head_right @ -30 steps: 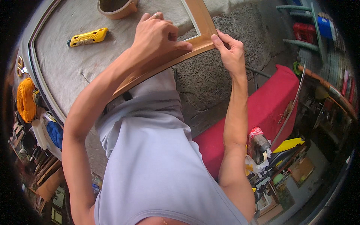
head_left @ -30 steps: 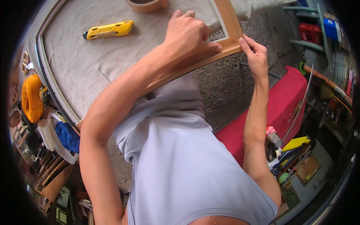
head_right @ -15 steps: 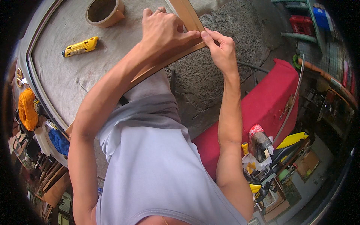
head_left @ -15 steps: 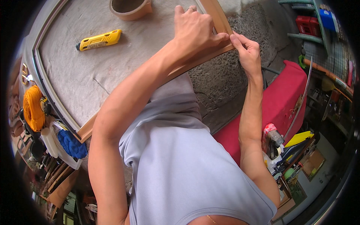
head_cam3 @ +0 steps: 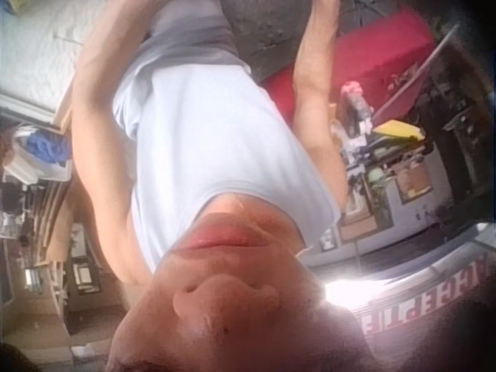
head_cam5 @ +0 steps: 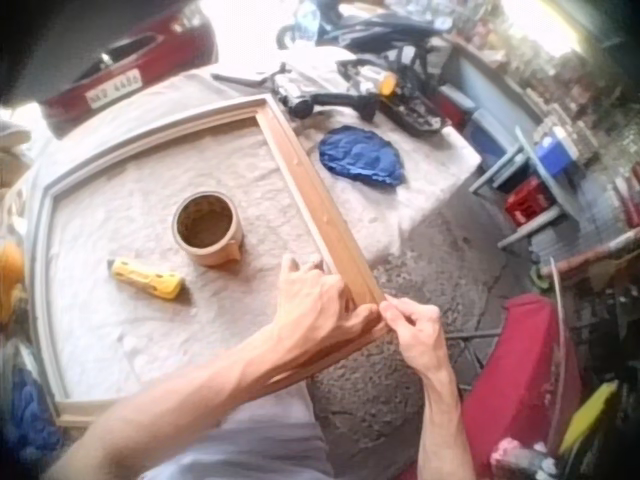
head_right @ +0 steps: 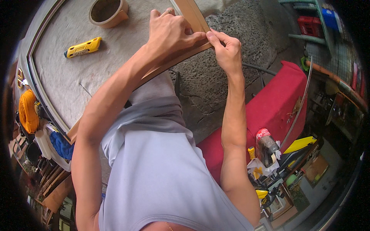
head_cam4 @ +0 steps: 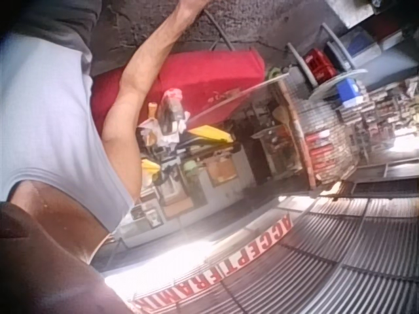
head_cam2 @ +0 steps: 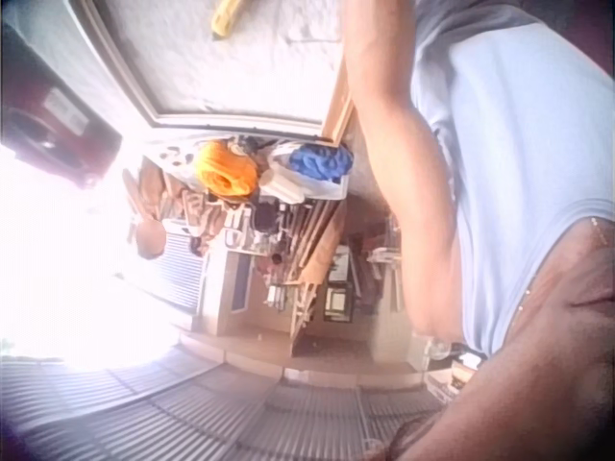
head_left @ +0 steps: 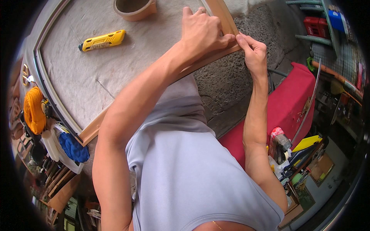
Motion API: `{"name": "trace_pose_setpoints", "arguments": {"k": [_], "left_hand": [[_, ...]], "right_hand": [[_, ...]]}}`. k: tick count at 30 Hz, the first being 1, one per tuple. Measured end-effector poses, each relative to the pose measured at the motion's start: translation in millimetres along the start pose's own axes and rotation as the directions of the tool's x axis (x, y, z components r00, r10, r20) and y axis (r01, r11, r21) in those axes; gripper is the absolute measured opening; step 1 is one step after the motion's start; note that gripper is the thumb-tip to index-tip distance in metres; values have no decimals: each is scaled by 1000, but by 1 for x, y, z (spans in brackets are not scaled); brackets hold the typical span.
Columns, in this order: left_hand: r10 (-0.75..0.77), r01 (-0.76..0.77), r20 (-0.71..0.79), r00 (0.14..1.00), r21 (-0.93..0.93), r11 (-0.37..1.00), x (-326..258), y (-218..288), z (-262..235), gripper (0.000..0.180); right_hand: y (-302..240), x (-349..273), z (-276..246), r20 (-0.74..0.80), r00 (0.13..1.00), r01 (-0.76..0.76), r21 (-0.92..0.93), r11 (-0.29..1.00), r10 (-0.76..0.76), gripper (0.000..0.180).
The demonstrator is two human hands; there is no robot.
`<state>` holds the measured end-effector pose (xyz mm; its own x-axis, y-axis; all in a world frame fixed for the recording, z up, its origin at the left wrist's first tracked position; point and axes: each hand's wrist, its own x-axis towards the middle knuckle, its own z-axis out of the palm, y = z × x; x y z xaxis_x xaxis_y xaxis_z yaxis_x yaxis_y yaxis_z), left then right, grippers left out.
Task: The person assembles a wooden frame by attaching a white plastic strip to its edge. They use a utility knife to trim the strip and apply brown tape to secure it in place.
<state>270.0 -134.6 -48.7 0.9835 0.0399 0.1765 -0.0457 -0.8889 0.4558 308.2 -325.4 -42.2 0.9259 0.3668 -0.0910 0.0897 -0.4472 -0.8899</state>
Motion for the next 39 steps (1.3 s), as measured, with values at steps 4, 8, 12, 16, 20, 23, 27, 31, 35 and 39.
{"name": "trace_pose_setpoints", "arguments": {"k": [4,8,12,16,20,23,27,31,35,39], "left_hand": [[-19,19,-23,1000,-1,1000,0,-2,4,45],[105,-108,-65,992,-49,993,-2,-18,12,41],[140,-127,78,987,-143,981,-24,-24,-19,37],[71,-58,76,995,-159,986,-62,-35,-42,38],[-22,30,121,992,-67,997,-100,-52,-71,45],[-57,62,135,989,-32,998,-132,-70,-95,47],[-152,147,132,980,45,988,-177,-86,-125,47],[-235,217,118,965,147,965,-222,-105,-144,53],[-340,298,145,929,251,921,-271,-131,-175,60],[-421,332,146,895,413,848,-311,-148,-211,72]], "right_hand": [[-8,1,-3,10,999,33,-183,983,-32,36],[-25,5,2,13,987,158,-325,933,-162,33],[-28,6,6,-12,989,131,-414,901,-149,31],[-37,13,1,127,990,100,-385,917,-54,31],[-25,29,-19,376,923,-36,-138,990,86,48],[-33,41,-23,479,857,-153,-116,981,190,61],[-36,54,-23,494,830,-184,-197,963,259,67],[-40,52,-19,496,825,-196,-199,960,271,69],[-34,52,-24,500,836,-146,-191,971,224,69],[-34,55,-29,522,825,-137,-188,973,217,73]]}}
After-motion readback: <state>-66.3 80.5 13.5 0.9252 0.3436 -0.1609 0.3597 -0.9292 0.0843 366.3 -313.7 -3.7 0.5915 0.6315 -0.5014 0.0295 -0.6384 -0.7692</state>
